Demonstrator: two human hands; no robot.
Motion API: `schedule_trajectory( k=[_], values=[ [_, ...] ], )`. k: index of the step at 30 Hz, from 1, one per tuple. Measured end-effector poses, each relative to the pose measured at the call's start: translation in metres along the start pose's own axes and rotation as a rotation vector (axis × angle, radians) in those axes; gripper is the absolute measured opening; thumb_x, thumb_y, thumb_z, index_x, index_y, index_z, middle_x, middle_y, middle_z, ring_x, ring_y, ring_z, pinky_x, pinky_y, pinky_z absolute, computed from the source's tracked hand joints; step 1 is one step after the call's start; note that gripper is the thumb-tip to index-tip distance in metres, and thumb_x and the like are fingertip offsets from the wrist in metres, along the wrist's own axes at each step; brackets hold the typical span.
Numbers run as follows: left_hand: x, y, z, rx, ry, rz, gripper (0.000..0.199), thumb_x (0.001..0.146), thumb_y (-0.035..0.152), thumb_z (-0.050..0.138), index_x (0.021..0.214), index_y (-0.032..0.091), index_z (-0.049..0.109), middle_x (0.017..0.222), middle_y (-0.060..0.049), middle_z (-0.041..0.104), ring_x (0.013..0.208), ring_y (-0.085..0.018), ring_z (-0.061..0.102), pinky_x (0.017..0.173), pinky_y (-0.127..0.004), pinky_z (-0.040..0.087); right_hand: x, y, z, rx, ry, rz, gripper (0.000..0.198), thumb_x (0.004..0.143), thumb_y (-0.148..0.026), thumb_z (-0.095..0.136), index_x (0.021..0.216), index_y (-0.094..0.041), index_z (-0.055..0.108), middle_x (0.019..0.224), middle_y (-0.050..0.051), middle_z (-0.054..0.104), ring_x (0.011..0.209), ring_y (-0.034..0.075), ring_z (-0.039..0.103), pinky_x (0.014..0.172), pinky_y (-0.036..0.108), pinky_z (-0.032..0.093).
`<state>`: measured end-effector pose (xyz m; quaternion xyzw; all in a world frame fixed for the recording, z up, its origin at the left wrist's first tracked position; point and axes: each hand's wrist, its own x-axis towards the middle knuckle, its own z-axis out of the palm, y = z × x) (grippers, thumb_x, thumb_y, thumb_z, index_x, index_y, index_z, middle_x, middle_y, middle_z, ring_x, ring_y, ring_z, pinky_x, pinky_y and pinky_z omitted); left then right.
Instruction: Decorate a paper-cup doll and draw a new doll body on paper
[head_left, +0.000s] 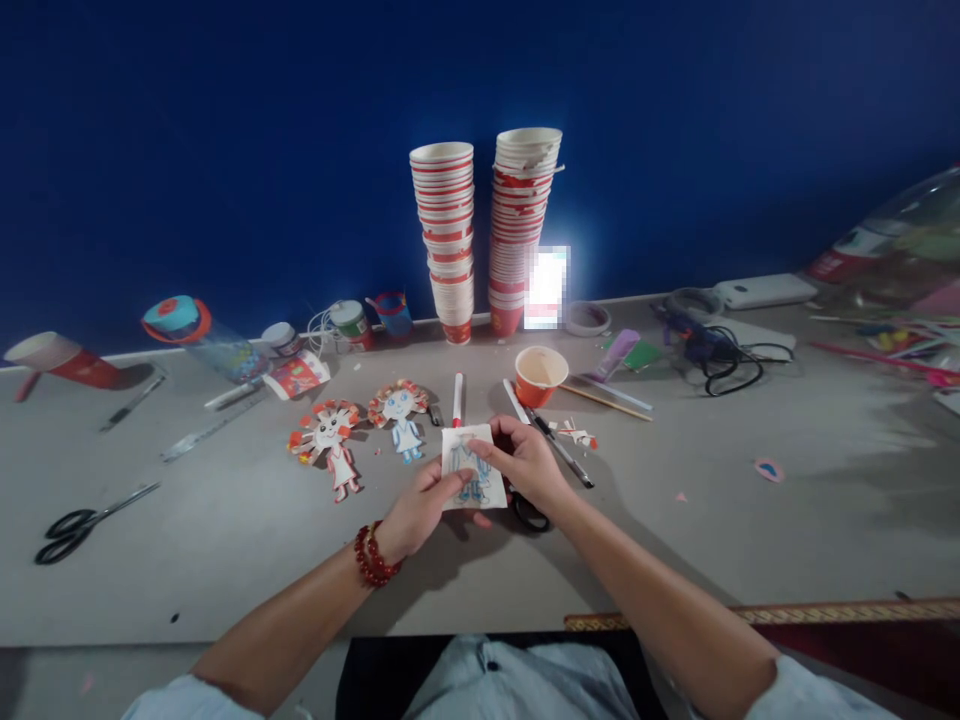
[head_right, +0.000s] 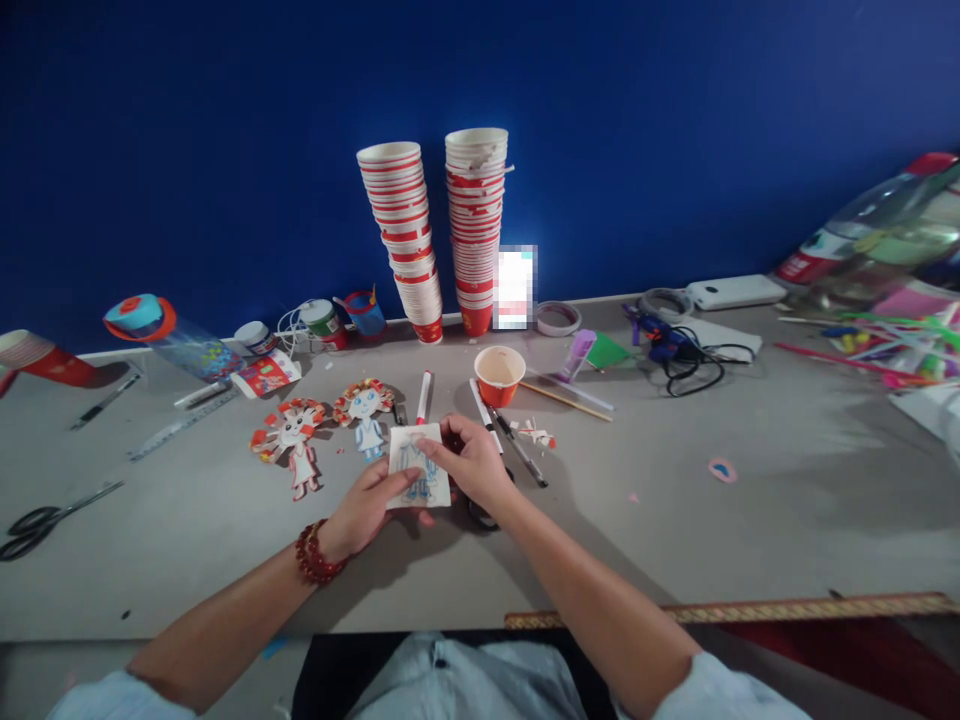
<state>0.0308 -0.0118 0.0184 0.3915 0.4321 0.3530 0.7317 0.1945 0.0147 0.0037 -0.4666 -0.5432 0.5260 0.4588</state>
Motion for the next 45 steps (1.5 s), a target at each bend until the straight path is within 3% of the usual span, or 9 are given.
schedule_trajectory(
  k=[5,8,13,19,24,29,34,39,45],
  values=[
    [0.001,-0.001,-0.001,0.011,-0.007,-0.008,0.047,0.074,0.048,0.077,0.103,0.013,0.062,0.085,-0.008,0.073,0.055,-0.018,0.067,0.046,-0.028,0.055,-0.001,-0.001,-0.003,-0.127,0.050,-0.091,0.028,0.084,-0.046,0.067,0.088,-0.021,0.056,0.069,-0.003,0.053,0.060,0.012,0.048,0.053,0.023,0.042],
    [0.004,-0.002,-0.003,0.021,-0.005,0.004,0.049,0.072,0.048,0.079,0.102,0.013,0.063,0.086,-0.008,0.073,0.054,-0.017,0.066,0.044,-0.026,0.053,-0.002,-0.008,-0.007,-0.228,0.132,-0.261,0.025,0.085,-0.034,0.068,0.105,-0.022,0.058,0.095,0.004,0.058,0.073,0.014,0.054,0.063,0.025,0.048],
    [0.007,-0.003,-0.007,0.039,0.010,0.058,0.049,0.069,0.046,0.082,0.103,0.014,0.067,0.092,-0.006,0.072,0.070,-0.020,0.067,0.057,-0.031,0.060,-0.003,-0.015,-0.007,-0.317,0.062,-0.405,0.009,0.087,-0.025,0.064,0.095,-0.022,0.064,0.111,0.009,0.055,0.102,0.022,0.056,0.075,0.030,0.052],
    [0.008,-0.005,-0.007,0.029,0.068,0.142,0.044,0.076,0.048,0.076,0.104,0.015,0.072,0.089,-0.006,0.073,0.071,-0.024,0.067,0.054,-0.032,0.060,0.001,-0.014,-0.009,-0.233,0.063,-0.341,0.008,0.087,-0.027,0.063,0.082,-0.021,0.065,0.101,0.007,0.058,0.089,0.019,0.058,0.070,0.028,0.051],
    [0.017,0.015,-0.037,-0.082,0.386,0.382,0.043,0.080,0.050,0.072,0.104,0.014,0.069,0.095,-0.009,0.072,0.081,-0.024,0.069,0.064,-0.031,0.060,0.005,-0.011,-0.016,-0.057,0.150,-0.135,0.021,0.085,-0.040,0.064,0.084,-0.020,0.060,0.073,0.001,0.057,0.059,0.012,0.049,0.050,0.023,0.041],
    [0.026,0.043,-0.067,-0.176,0.606,0.585,0.048,0.085,0.053,0.062,0.119,0.018,0.061,0.109,-0.009,0.069,0.095,-0.024,0.069,0.070,-0.031,0.060,0.008,0.002,-0.009,-0.149,-0.002,-0.065,0.022,0.083,-0.041,0.066,0.086,-0.019,0.065,0.062,-0.002,0.056,0.052,0.012,0.047,0.047,0.023,0.039],
    [0.020,0.027,-0.046,-0.107,0.504,0.502,0.048,0.082,0.055,0.067,0.112,0.018,0.066,0.099,-0.008,0.072,0.088,-0.024,0.070,0.069,-0.033,0.059,0.003,-0.002,-0.007,-0.277,0.050,-0.179,0.028,0.090,-0.044,0.060,0.100,-0.020,0.070,0.082,0.003,0.064,0.062,0.014,0.051,0.057,0.026,0.042],
    [0.010,0.001,-0.011,0.080,0.298,0.396,0.048,0.085,0.057,0.065,0.103,0.013,0.071,0.091,-0.008,0.074,0.086,-0.024,0.069,0.076,-0.032,0.056,-0.004,-0.008,-0.007,-0.207,-0.106,-0.181,0.030,0.087,-0.049,0.064,0.089,-0.019,0.063,0.072,0.000,0.059,0.060,0.014,0.051,0.055,0.025,0.040],
    [0.007,-0.001,-0.007,0.277,0.213,0.422,0.053,0.092,0.061,0.051,0.110,0.015,0.069,0.102,-0.009,0.073,0.094,-0.025,0.067,0.086,-0.034,0.053,-0.005,-0.004,-0.004,-0.348,-0.107,-0.219,0.023,0.089,-0.038,0.057,0.075,-0.021,0.055,0.063,-0.003,0.053,0.057,0.014,0.047,0.055,0.025,0.038]
  ],
)
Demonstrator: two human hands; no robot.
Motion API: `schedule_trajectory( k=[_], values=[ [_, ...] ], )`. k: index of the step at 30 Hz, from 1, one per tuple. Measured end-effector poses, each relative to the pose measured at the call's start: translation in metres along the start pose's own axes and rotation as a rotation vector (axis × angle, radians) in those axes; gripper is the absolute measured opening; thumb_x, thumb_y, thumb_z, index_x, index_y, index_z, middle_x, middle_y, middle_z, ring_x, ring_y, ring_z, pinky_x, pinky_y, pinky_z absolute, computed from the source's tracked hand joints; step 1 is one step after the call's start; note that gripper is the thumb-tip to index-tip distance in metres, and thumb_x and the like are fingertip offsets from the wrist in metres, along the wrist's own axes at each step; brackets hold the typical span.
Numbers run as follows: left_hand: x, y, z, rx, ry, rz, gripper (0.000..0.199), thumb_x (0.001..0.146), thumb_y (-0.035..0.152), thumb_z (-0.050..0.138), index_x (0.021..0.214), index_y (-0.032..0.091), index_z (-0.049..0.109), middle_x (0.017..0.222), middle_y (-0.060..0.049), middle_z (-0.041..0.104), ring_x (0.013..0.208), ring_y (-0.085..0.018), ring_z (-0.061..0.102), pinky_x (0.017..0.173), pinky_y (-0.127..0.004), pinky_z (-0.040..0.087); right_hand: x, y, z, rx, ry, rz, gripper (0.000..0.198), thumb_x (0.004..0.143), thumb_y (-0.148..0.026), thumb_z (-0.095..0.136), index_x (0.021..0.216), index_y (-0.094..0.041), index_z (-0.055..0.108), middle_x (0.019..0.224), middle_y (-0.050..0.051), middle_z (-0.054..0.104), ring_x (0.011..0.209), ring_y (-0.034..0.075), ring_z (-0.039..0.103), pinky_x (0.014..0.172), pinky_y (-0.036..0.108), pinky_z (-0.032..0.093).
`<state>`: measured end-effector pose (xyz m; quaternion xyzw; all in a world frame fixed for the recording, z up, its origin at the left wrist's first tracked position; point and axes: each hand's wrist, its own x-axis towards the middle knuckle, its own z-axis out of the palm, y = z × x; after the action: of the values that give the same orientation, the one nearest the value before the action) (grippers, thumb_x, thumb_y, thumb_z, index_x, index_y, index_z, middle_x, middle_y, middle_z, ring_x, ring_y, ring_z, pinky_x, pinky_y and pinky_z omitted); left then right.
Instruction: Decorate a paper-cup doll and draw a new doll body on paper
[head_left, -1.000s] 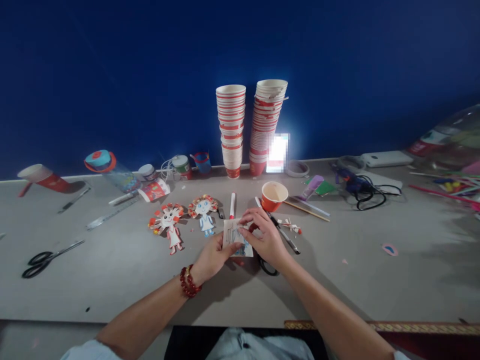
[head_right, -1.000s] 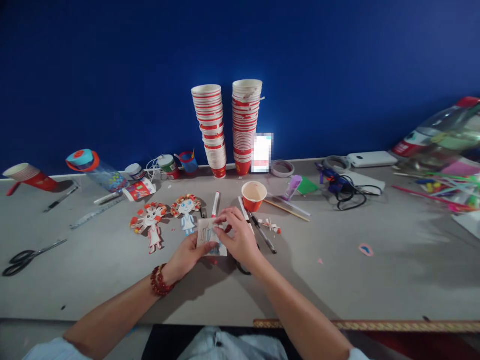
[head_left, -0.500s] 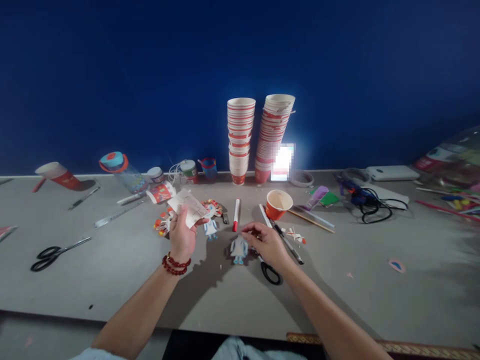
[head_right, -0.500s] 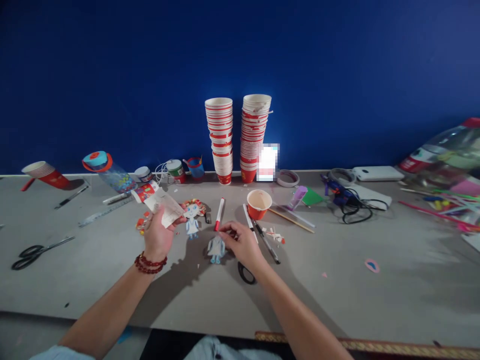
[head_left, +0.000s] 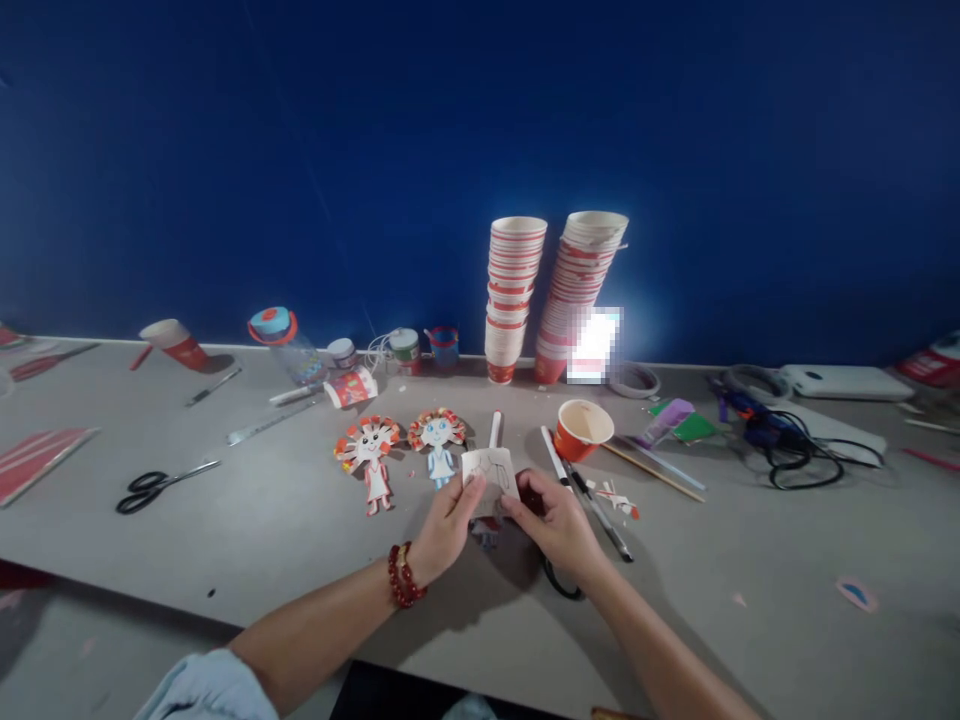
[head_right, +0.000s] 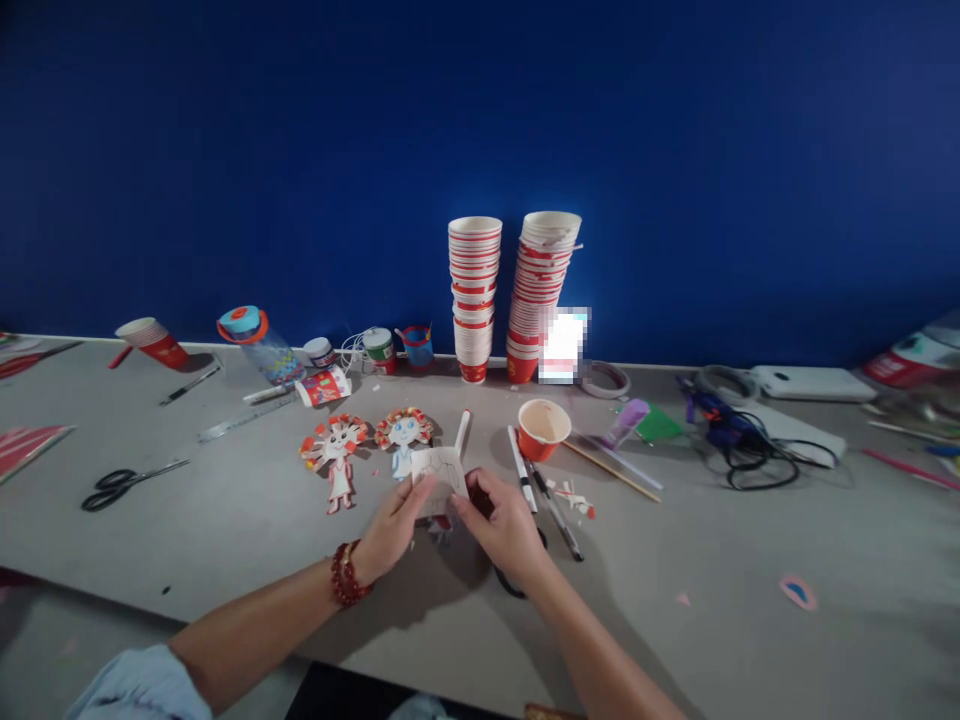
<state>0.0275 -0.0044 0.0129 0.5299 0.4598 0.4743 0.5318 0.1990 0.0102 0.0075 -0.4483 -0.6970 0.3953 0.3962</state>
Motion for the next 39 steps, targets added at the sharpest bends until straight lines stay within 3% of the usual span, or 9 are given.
schedule_trajectory(
  k=[6,12,15,18,24,31,34,37,39],
  values=[
    [0.010,0.018,-0.017,0.292,-0.085,0.110,0.045,0.095,0.055,0.046,0.109,0.019,0.069,0.101,-0.009,0.072,0.090,-0.023,0.064,0.081,-0.030,0.050,0.004,0.008,-0.007,-0.031,0.097,0.056,0.023,0.088,-0.037,0.056,0.073,-0.022,0.049,0.063,-0.004,0.047,0.058,0.014,0.043,0.055,0.025,0.035],
    [0.018,0.044,-0.105,0.749,0.047,0.116,0.020,0.089,0.040,0.059,0.096,0.027,0.072,0.091,-0.003,0.071,0.079,-0.021,0.062,0.073,-0.027,0.045,0.009,0.012,-0.017,-0.193,0.103,0.107,0.019,0.084,-0.033,0.057,0.070,-0.022,0.047,0.062,-0.004,0.046,0.057,0.014,0.043,0.054,0.025,0.032],
    [0.000,0.034,-0.144,0.938,0.189,0.108,0.022,0.091,0.036,0.051,0.092,0.026,0.070,0.091,-0.005,0.069,0.085,-0.024,0.061,0.077,-0.030,0.045,0.010,0.010,-0.022,-0.230,0.081,0.108,0.018,0.083,-0.031,0.056,0.070,-0.023,0.047,0.061,-0.004,0.048,0.056,0.015,0.044,0.053,0.025,0.031],
    [-0.026,0.011,-0.157,1.048,0.221,0.120,0.026,0.091,0.031,0.046,0.104,0.026,0.068,0.108,-0.008,0.067,0.093,-0.026,0.062,0.082,-0.034,0.046,0.009,0.010,-0.026,-0.237,0.119,0.093,0.019,0.084,-0.032,0.055,0.069,-0.023,0.046,0.060,-0.004,0.048,0.056,0.015,0.044,0.053,0.025,0.030],
    [-0.045,-0.022,-0.147,1.088,0.170,0.131,0.028,0.092,0.025,0.044,0.106,0.025,0.068,0.101,-0.008,0.064,0.082,-0.022,0.062,0.077,-0.033,0.047,0.010,0.016,-0.027,-0.197,0.132,0.098,0.020,0.084,-0.034,0.055,0.071,-0.023,0.045,0.062,-0.004,0.047,0.058,0.015,0.044,0.055,0.025,0.031],
    [-0.040,-0.005,-0.132,0.891,0.159,0.137,0.023,0.093,0.031,0.049,0.101,0.022,0.068,0.103,-0.010,0.064,0.090,-0.025,0.061,0.085,-0.038,0.047,0.011,0.022,-0.025,-0.060,0.191,0.117,0.022,0.083,-0.036,0.058,0.070,-0.023,0.044,0.059,-0.006,0.045,0.054,0.014,0.043,0.051,0.024,0.031],
    [-0.033,0.009,-0.101,0.688,0.059,0.117,0.028,0.093,0.041,0.052,0.106,0.022,0.068,0.108,-0.010,0.066,0.098,-0.025,0.061,0.086,-0.035,0.048,0.010,0.018,-0.022,0.071,0.166,0.108,0.023,0.083,-0.038,0.059,0.072,-0.023,0.046,0.059,-0.006,0.045,0.052,0.012,0.042,0.049,0.023,0.032],
    [-0.015,0.016,-0.055,0.429,-0.061,0.046,0.041,0.088,0.046,0.060,0.121,0.021,0.064,0.109,-0.009,0.069,0.090,-0.021,0.065,0.074,-0.029,0.052,0.010,0.012,-0.014,0.203,0.101,0.108,0.025,0.083,-0.044,0.061,0.077,-0.021,0.052,0.064,-0.004,0.051,0.052,0.011,0.041,0.048,0.023,0.034],
    [0.001,0.016,-0.026,0.251,-0.099,-0.014,0.046,0.082,0.046,0.068,0.118,0.018,0.066,0.105,-0.009,0.071,0.088,-0.021,0.066,0.070,-0.027,0.053,0.010,0.009,-0.011,0.245,0.058,0.103,0.028,0.083,-0.047,0.062,0.081,-0.020,0.054,0.067,-0.003,0.054,0.053,0.011,0.042,0.048,0.022,0.035]
  ],
)
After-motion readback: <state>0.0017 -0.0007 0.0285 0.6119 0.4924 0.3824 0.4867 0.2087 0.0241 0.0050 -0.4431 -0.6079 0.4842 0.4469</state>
